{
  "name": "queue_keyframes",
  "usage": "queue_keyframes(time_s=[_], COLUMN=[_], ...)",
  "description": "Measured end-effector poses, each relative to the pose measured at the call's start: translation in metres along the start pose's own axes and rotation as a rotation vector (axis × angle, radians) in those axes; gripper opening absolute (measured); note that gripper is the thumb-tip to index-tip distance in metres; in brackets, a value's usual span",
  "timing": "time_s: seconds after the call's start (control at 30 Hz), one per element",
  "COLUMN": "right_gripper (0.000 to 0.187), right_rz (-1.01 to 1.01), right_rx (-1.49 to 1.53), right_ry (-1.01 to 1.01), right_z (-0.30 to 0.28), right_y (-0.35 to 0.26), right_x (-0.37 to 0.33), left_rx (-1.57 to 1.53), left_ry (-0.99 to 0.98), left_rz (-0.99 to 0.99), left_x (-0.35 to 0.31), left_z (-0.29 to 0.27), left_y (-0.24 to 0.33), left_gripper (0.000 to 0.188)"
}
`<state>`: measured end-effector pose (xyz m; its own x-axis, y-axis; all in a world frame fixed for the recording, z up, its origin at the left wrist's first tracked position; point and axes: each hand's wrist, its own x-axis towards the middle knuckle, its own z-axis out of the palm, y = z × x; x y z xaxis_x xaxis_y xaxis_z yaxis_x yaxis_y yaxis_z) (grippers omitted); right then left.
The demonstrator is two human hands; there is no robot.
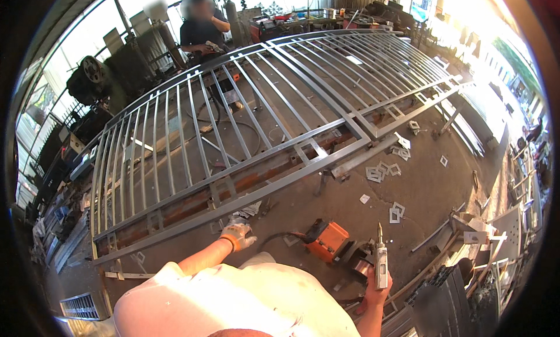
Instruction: The person welds joints on a large metal frame using a handheld welding torch. They move along the frame, positioning the torch at intersections and applying welds while wearing gloves. The frame remains on supports throughout the process.
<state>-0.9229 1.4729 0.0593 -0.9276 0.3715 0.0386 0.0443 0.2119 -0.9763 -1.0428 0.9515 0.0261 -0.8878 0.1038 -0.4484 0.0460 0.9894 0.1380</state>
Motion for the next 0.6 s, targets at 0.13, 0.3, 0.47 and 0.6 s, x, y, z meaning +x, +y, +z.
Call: queue_keyframes(time_s=[0.13,0.3,0.47,0.6], right_gripper=[0.023,0.024,0.032,0.032], right_rz=[-0.006,0.042,0.036,0.176], right_rx=[-0.050,0.010,-0.142,-0.216], right_ry=[0.040,0.140,0.220,0.260], right_z=[-0.005,-0.011,0.002,0.011], right_y=[0.006,0.007,-0.018,-0.043], right_x=[-0.004,-0.020,-0.031,-0.043], left_rx=[0.133,0.009,0.032,-0.025], left_ry=[0.110,0.457,0.127,-0.030], left_rz=[0.011,-0.011,-0.112,-0.131], left_x=[0.051,0.120,0.157,0.163], left_z=[-0.015,-0.023,-0.037,-0.041], left_y=[-0.003,-0.016,-0.015,-0.014], left_gripper=[0.074,0.083,0.089,0.086])
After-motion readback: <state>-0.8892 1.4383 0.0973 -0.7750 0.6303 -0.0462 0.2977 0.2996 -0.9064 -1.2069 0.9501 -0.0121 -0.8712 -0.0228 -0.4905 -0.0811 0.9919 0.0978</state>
